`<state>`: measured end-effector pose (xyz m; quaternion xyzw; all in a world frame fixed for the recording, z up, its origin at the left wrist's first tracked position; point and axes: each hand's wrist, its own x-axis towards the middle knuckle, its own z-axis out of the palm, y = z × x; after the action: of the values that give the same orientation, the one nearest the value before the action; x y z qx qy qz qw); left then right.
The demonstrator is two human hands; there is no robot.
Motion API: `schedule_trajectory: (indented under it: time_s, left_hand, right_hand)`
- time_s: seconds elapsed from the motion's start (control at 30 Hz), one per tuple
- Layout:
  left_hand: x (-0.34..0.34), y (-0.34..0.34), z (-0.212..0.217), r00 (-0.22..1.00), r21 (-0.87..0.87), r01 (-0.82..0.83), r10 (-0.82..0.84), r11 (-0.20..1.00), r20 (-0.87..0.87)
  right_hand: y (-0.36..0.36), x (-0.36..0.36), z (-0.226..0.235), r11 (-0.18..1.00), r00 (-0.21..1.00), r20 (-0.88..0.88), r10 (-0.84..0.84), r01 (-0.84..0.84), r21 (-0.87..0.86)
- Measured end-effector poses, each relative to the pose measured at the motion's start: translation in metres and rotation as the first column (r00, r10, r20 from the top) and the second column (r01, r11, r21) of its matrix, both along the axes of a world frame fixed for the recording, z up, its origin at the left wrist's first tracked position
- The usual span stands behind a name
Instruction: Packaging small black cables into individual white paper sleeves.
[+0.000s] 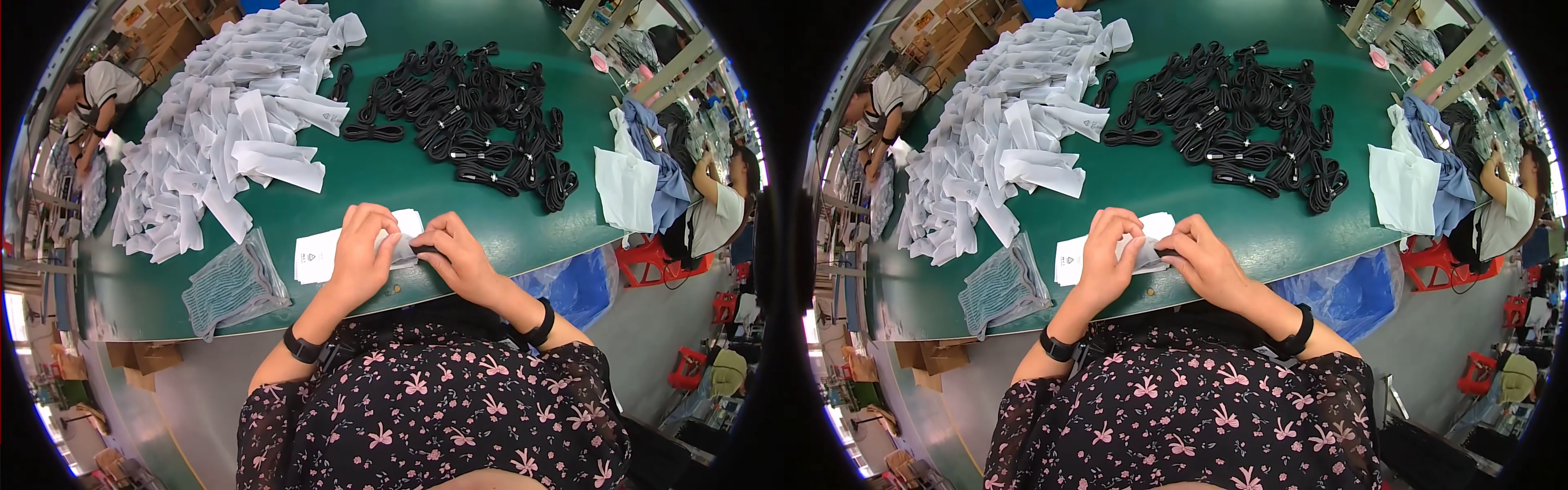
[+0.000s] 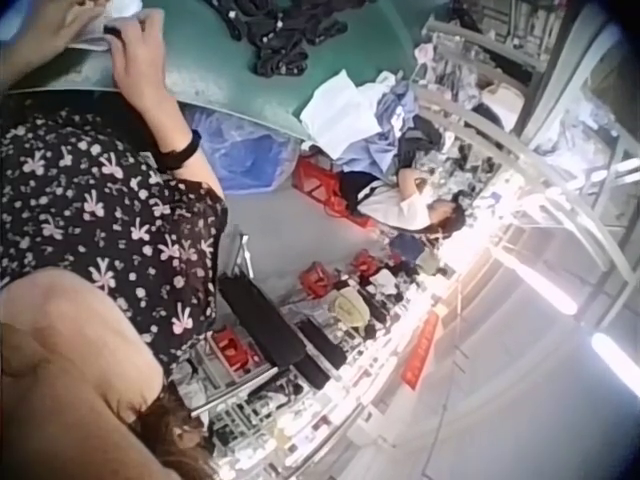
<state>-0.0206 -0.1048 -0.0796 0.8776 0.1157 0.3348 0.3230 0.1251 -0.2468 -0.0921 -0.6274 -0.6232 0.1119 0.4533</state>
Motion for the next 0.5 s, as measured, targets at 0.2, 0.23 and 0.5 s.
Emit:
schedule_trajectory:
  time_s: [0.2, 0.23, 0.5]
  left_hand:
    - [-0.007, 0.02, 0.016, 0.993, -0.646, 0.113, -0.074, 0.755, 0.087]
    - [-0.01, 0.027, 0.019, 0.985, -0.773, 0.166, -0.07, 0.612, 0.157]
    - [-0.018, 0.075, 0.062, 0.979, -0.527, 0.054, 0.058, 0.848, 0.194]
  right_hand:
    - [0.016, -0.009, 0.022, 0.972, 0.99, -0.138, 0.009, 0.024, 0.234]
    - [0.018, -0.01, 0.024, 0.966, 0.981, -0.192, 0.018, 0.032, 0.256]
    - [0.011, 0.044, 0.031, 0.933, 0.959, -0.051, -0.278, 0.283, 0.223]
